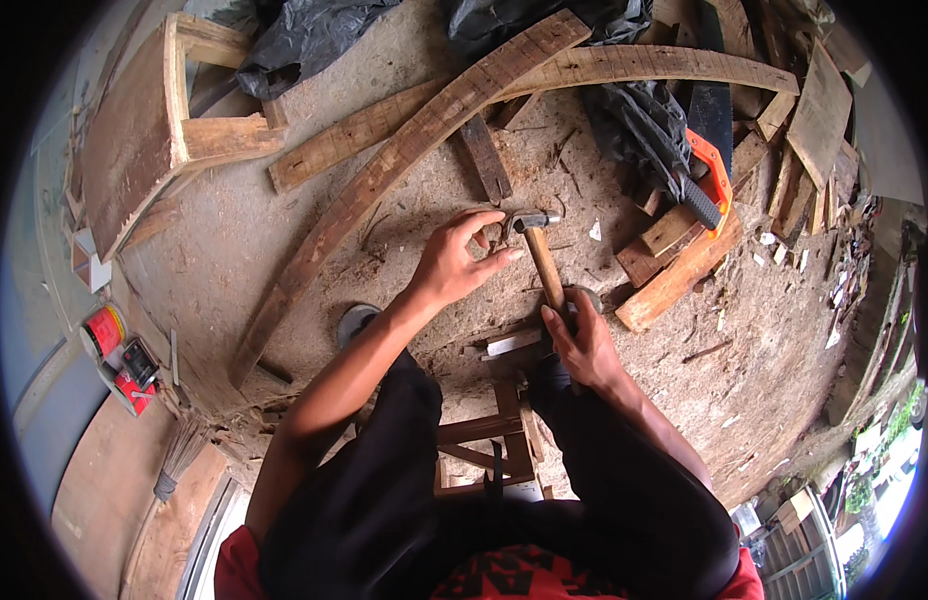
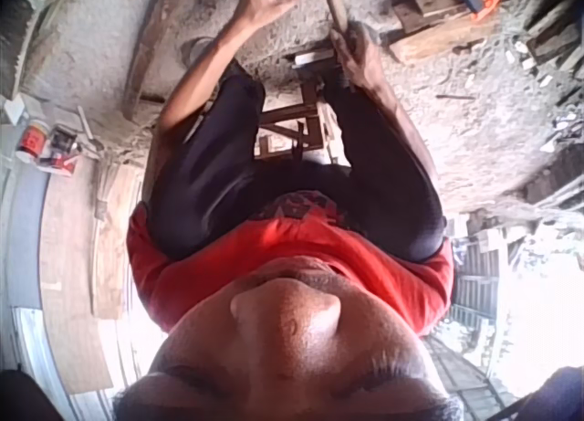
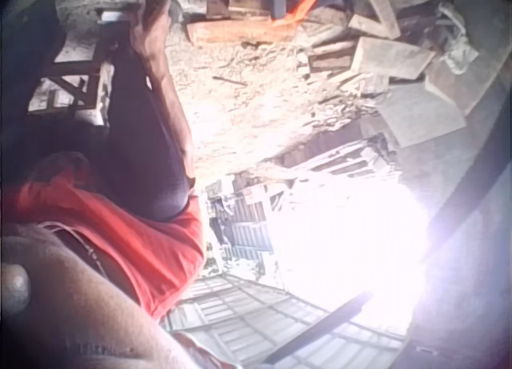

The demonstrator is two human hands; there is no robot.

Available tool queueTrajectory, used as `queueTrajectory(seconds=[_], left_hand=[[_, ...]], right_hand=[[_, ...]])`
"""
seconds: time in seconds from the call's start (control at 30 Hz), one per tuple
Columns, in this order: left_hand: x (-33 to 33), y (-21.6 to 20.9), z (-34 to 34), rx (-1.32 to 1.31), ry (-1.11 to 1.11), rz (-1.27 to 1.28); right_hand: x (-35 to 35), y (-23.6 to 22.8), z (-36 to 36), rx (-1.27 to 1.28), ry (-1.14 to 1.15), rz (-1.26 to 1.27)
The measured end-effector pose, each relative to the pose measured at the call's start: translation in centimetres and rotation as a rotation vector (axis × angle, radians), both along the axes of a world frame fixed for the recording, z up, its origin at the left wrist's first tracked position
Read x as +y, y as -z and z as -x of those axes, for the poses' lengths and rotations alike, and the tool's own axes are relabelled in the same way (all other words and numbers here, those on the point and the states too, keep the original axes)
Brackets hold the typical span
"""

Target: The person uses a hammer to remove nails from a wooden plank, then picks up a hand saw and cuts a rectangular piece of wood placed on the floor. The person holds the wood steady with one hand while sawing with the other.

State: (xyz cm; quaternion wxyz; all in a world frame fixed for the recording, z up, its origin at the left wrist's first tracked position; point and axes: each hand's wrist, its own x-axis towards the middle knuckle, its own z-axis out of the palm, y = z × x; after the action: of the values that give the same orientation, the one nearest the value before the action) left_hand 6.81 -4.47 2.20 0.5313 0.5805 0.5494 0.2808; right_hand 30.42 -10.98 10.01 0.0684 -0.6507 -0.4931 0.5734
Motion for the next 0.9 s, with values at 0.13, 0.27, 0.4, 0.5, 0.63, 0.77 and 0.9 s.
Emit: queueTrajectory(seconds=[0.13,0.27,0.4,0.5,0.63,0.77,0.9], left_hand=[[-0.2,-0.1,-0.7,0.035,-0.035,0.076],[-0.3,-0.9,-0.6,0.122,-0.014,0.044],[0.0,-1.1,-0.4,0.144,-0.011,-0.101],[0.0,-0.5,0.2,0.108,0.031,-0.08],[-0.1,-0.3,0.6,0.075,0.054,-0.053],[-0.3,-0.3,0.5,-0.01,0.011,-0.009],[-0.6,0.3,0.4,-0.022,-0.049,0.06]], right_hand=[[0.3,-0.4,0.2,-0.012,-0.006,0.015],[-0.1,0.1,0.2,-0.002,-0.011,-0.06],[0.0,-0.1,0.2,0.018,0.036,0.013],[-0.4,0.4,0.0,0.035,0.059,0.009],[-0.3,0.3,0.0,0.024,0.049,0.018],[0.1,-0.1,0.2,0.027,0.056,0.036],[0.0,-0.1,0.2,0.007,0.048,0.038]])
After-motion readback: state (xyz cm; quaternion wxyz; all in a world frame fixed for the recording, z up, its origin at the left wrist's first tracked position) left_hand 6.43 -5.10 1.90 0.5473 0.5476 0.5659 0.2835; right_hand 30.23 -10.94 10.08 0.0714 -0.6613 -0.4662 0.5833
